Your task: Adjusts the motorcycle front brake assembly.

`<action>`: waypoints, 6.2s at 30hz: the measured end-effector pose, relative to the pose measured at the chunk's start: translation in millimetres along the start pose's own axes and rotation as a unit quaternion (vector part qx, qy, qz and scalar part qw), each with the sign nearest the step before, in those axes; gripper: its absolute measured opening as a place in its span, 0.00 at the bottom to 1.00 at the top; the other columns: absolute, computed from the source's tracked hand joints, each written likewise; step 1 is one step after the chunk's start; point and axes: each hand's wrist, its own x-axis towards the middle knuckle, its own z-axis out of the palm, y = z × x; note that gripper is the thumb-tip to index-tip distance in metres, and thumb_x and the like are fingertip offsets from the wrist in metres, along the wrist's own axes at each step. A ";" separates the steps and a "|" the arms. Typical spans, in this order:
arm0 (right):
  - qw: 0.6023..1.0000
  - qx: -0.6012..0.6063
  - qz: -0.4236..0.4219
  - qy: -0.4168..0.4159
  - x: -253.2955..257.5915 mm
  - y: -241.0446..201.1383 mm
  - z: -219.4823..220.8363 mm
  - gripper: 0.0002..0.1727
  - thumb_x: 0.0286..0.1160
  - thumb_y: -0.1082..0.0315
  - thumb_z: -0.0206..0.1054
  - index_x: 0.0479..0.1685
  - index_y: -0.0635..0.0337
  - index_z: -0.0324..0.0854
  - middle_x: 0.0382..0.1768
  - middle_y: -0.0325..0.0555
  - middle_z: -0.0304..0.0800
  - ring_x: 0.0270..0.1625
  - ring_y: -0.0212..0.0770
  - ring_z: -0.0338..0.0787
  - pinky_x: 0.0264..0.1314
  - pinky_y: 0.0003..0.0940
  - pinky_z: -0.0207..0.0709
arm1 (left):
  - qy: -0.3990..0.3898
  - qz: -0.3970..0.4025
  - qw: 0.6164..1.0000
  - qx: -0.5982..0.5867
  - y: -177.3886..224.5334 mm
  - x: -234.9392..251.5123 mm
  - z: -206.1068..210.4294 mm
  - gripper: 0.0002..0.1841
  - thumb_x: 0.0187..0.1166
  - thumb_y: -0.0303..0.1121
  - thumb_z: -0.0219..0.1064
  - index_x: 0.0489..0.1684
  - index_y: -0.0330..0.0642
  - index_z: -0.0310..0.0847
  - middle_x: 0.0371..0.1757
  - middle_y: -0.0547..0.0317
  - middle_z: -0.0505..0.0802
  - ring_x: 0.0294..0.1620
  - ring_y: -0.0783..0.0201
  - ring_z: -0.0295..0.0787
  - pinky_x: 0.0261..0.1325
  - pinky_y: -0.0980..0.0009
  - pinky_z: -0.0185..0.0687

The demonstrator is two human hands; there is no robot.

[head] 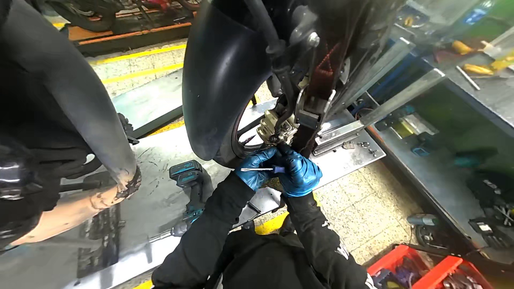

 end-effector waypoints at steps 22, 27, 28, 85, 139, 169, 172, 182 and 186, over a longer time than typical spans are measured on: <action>0.999 -0.034 0.032 -0.008 -0.5 -8.6 3.0 0.08 0.69 0.60 0.70 0.27 0.52 0.87 0.41 0.46 0.99 0.34 0.46 0.95 0.31 0.43 0.84 | 0.061 0.044 0.997 -0.007 -0.9 9.0 15.6 0.09 0.82 0.28 0.55 0.38 0.40 0.81 0.31 0.55 0.89 0.31 0.64 0.88 0.37 0.68 0.87; 0.995 0.041 0.066 -0.058 -3.1 -15.8 -20.4 0.08 0.66 0.61 0.75 0.31 0.56 0.87 0.47 0.51 0.97 0.41 0.50 0.96 0.36 0.46 0.89 | 0.083 0.023 0.996 0.003 0.1 1.6 23.3 0.13 0.87 0.35 0.53 0.44 0.39 0.84 0.34 0.53 0.92 0.33 0.62 0.91 0.39 0.65 0.90; 0.991 0.062 0.088 -0.085 -1.5 -19.4 -30.8 0.11 0.65 0.58 0.77 0.33 0.55 0.86 0.47 0.50 0.96 0.42 0.48 0.96 0.35 0.45 0.89 | 0.083 0.013 0.996 0.021 0.0 0.6 20.9 0.14 0.88 0.37 0.54 0.46 0.39 0.84 0.36 0.52 0.92 0.34 0.62 0.91 0.39 0.65 0.90; 0.978 0.073 0.143 -0.132 -9.0 -6.9 -96.1 0.15 0.72 0.70 0.74 0.57 0.52 0.93 0.55 0.49 0.93 0.50 0.37 0.94 0.46 0.32 0.90 | 0.106 0.023 0.994 -0.004 2.4 -3.1 21.9 0.08 0.87 0.25 0.56 0.52 0.35 0.80 0.46 0.42 0.95 0.46 0.47 0.97 0.55 0.51 0.93; 0.989 0.050 0.044 -0.133 -13.6 -4.7 -92.2 0.10 0.74 0.72 0.71 0.52 0.57 0.91 0.52 0.56 0.91 0.50 0.44 0.93 0.48 0.33 0.88 | -0.027 0.084 0.995 -0.055 -16.4 5.9 9.6 0.10 0.86 0.28 0.58 0.46 0.36 0.87 0.42 0.43 0.96 0.40 0.53 0.97 0.49 0.58 0.95; 0.940 0.117 0.249 -0.200 10.7 -9.6 -98.4 0.13 0.83 0.57 0.68 0.50 0.54 0.92 0.29 0.35 0.93 0.26 0.27 0.90 0.28 0.31 0.87 | 0.014 0.100 0.994 0.031 -27.7 2.6 26.4 0.06 0.81 0.20 0.63 0.41 0.35 0.87 0.37 0.50 0.94 0.33 0.63 0.92 0.43 0.66 0.92; 0.927 0.179 0.261 -0.204 12.2 -14.9 -100.8 0.25 0.68 0.62 0.81 0.64 0.57 0.82 0.50 0.40 0.93 0.39 0.31 0.94 0.42 0.33 0.94 | 0.058 0.095 0.993 0.037 -28.2 4.5 29.4 0.04 0.78 0.20 0.67 0.36 0.37 0.87 0.32 0.54 0.93 0.25 0.68 0.87 0.33 0.73 0.87; 0.965 0.071 0.192 -0.166 3.3 -15.2 -94.8 0.12 0.79 0.59 0.73 0.49 0.56 0.94 0.36 0.41 0.94 0.32 0.31 0.90 0.33 0.30 0.87 | -0.014 0.058 0.998 -0.015 -28.4 -0.3 21.7 0.08 0.83 0.23 0.61 0.44 0.39 0.88 0.34 0.56 0.91 0.26 0.70 0.84 0.32 0.76 0.85; 0.947 0.142 0.218 -0.188 2.3 -16.3 -93.8 0.20 0.75 0.61 0.77 0.63 0.57 0.85 0.47 0.40 0.96 0.37 0.32 0.95 0.38 0.33 0.94 | 0.048 0.070 0.996 -0.008 -30.9 3.8 28.2 0.03 0.77 0.21 0.69 0.37 0.38 0.88 0.28 0.57 0.90 0.19 0.72 0.78 0.24 0.78 0.78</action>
